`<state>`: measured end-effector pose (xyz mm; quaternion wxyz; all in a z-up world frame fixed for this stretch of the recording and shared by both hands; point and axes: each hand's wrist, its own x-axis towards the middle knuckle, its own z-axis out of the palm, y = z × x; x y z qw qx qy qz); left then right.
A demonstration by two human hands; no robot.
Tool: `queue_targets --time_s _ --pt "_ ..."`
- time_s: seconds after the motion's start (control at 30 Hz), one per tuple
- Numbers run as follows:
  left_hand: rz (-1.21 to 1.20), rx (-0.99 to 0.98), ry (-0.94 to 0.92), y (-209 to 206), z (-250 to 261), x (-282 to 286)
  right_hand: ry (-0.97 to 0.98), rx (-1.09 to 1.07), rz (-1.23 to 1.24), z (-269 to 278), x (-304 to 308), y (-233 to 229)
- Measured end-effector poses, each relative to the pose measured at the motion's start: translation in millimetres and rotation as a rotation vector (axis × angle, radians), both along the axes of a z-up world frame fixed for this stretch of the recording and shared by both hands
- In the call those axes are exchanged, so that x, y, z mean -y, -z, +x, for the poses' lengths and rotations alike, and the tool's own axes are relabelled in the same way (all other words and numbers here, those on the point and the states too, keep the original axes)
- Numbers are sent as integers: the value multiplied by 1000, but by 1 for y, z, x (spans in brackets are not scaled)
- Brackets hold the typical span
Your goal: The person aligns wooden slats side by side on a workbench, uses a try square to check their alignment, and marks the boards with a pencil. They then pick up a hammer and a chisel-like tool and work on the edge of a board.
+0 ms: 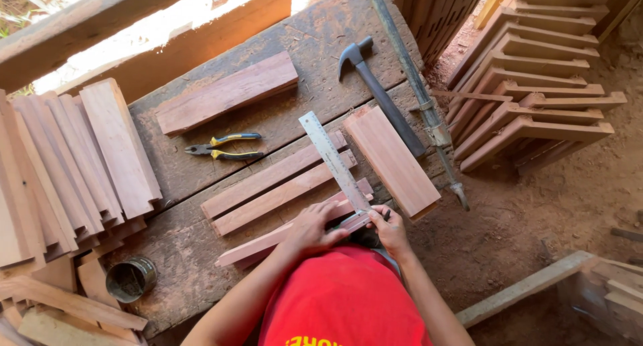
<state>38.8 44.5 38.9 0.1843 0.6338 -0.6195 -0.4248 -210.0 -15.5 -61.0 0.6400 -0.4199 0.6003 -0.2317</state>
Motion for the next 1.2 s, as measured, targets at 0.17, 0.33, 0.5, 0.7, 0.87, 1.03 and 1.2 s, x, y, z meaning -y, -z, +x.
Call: queue_targets --time_s 0.17,0.33,0.5,0.7,0.87,1.03,1.2 --pt "-76 85 131 28 -31 18 23 19 63 8 -1 -9" --pt "-188 112 155 13 -27 23 16 -41 96 15 -1 -30" --pt "-180 165 135 24 -30 20 -55 -141 48 24 3 -57" --pt "-139 185 151 48 -34 14 -40 -145 103 9 -3 -32" --pt "-116 178 137 56 -37 11 -45 -156 122 5 -4 -27" --pt "-102 172 144 60 -39 10 -50 -142 121 1 -4 -25" --pt "-52 148 161 55 -36 12 -54 -150 111 4 -1 -33"
